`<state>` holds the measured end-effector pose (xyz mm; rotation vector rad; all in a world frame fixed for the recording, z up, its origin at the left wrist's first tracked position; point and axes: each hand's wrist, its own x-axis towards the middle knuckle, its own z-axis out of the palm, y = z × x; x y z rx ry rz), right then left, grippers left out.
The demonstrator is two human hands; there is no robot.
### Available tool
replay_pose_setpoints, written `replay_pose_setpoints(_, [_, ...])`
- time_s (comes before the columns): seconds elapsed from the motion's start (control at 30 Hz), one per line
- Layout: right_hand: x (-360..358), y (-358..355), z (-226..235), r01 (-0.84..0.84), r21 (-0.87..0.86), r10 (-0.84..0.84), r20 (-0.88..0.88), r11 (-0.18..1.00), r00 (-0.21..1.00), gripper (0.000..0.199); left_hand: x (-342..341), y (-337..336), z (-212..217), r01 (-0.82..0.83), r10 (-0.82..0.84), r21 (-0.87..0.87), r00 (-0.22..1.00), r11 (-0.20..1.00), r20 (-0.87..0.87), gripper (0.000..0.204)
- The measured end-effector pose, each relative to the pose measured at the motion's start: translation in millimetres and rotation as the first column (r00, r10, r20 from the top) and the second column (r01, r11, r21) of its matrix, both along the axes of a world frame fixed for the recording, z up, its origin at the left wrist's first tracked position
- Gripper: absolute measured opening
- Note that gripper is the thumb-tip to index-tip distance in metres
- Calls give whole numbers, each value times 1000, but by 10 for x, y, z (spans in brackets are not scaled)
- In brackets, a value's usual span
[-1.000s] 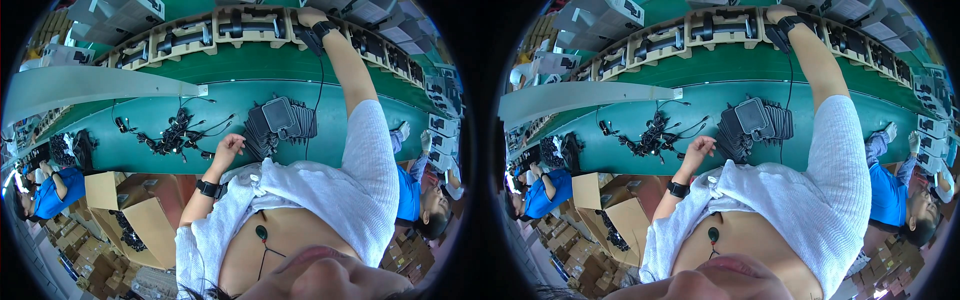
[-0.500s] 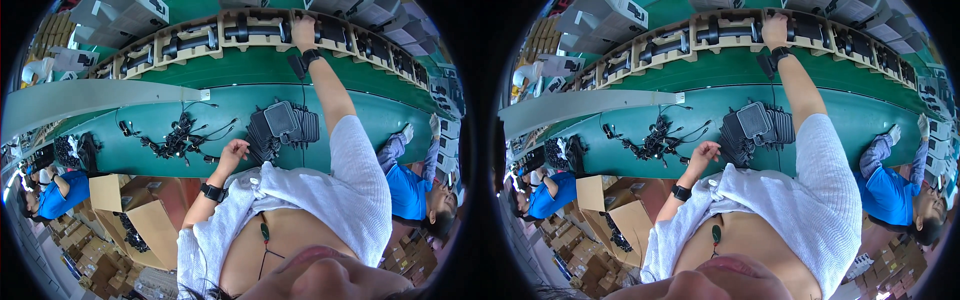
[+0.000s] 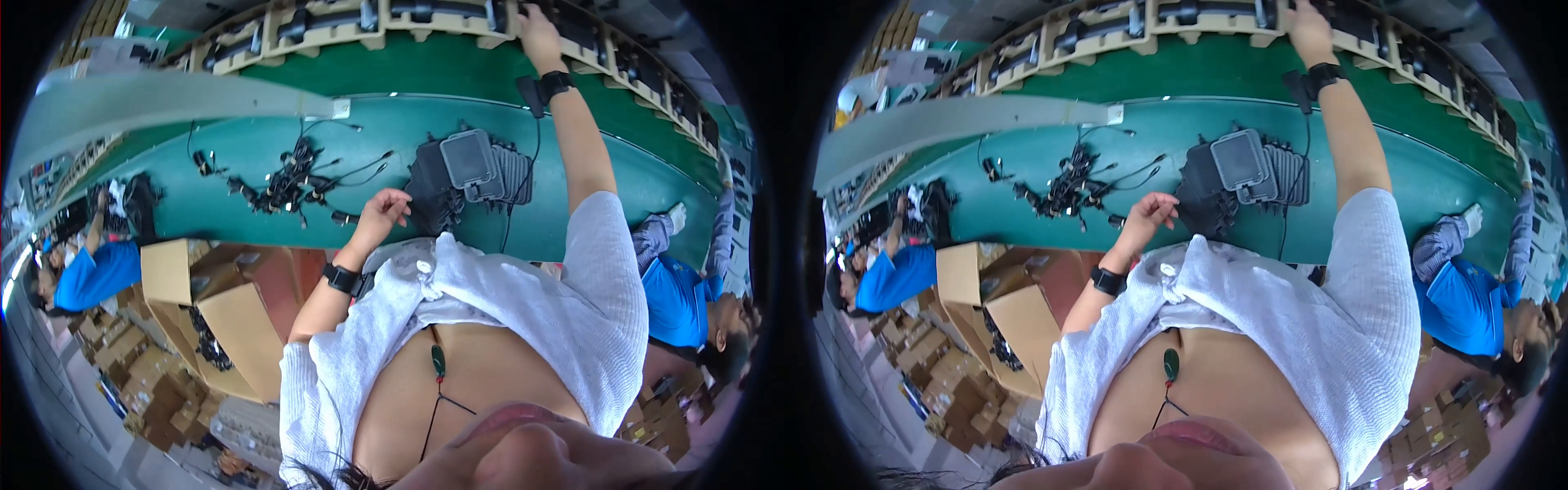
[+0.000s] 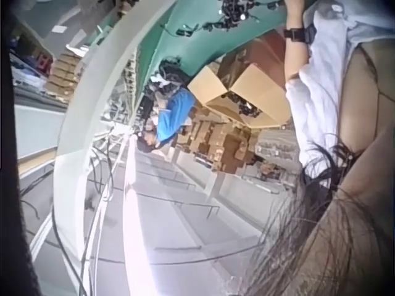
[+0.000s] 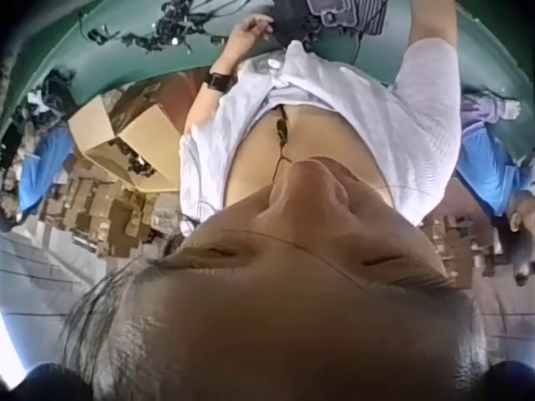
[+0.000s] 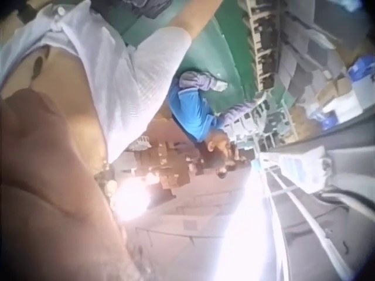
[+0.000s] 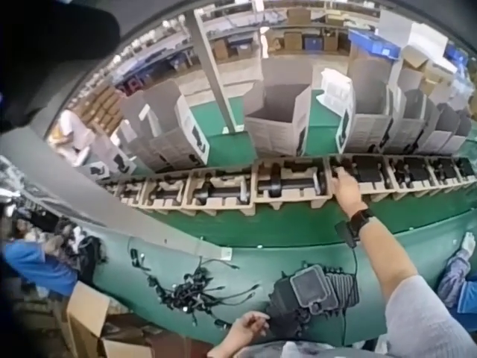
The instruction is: The person picks up a cable and a base plate, fits them together, and places the assembly onto a stack. After repeating this, they gather more base plates from a box and return to the table to continue the assembly.
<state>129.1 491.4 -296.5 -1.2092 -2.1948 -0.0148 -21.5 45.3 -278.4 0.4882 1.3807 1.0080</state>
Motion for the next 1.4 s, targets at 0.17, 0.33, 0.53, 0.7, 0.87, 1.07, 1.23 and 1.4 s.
replay_pose_setpoints(0.17, [56,-143,229,28,174,-107,464,984,879,26,-135,-155,-59,-73,69,-67,996,995,-58,11])
replay_pose_setpoints(0.33, [423,344,-292,-111,243,35,296,964,954,21,-233,-282,-294,-166,147,-53,954,985,-260,9])
replay_pose_setpoints(0.53, [127,-110,96,-127,157,-3,640,979,768,19,-285,-267,-369,-122,83,-55,881,991,-465,10])
replay_pose_setpoints(0.7, [231,-45,431,-16,-220,162,669,975,726,22,-236,-211,-433,-104,73,-47,896,993,-438,10])
replay_pose_setpoints(0.87, [-8,-329,312,76,126,-140,654,989,743,27,-240,-171,-367,24,-49,-63,901,998,-432,11])
replay_pose_setpoints(1.07, [2,-1786,194,-169,-310,345,696,935,629,60,-271,-197,-489,-9,-23,-77,915,997,-402,11])
replay_pose_setpoints(1.23, [101,-2463,-94,-151,-320,337,677,935,655,74,-298,-102,-496,17,-35,-47,912,999,-409,11])
replay_pose_setpoints(1.4, [14,-2807,-203,-115,-321,283,542,940,792,89,-343,-141,-546,-8,-11,-41,892,999,-452,11])
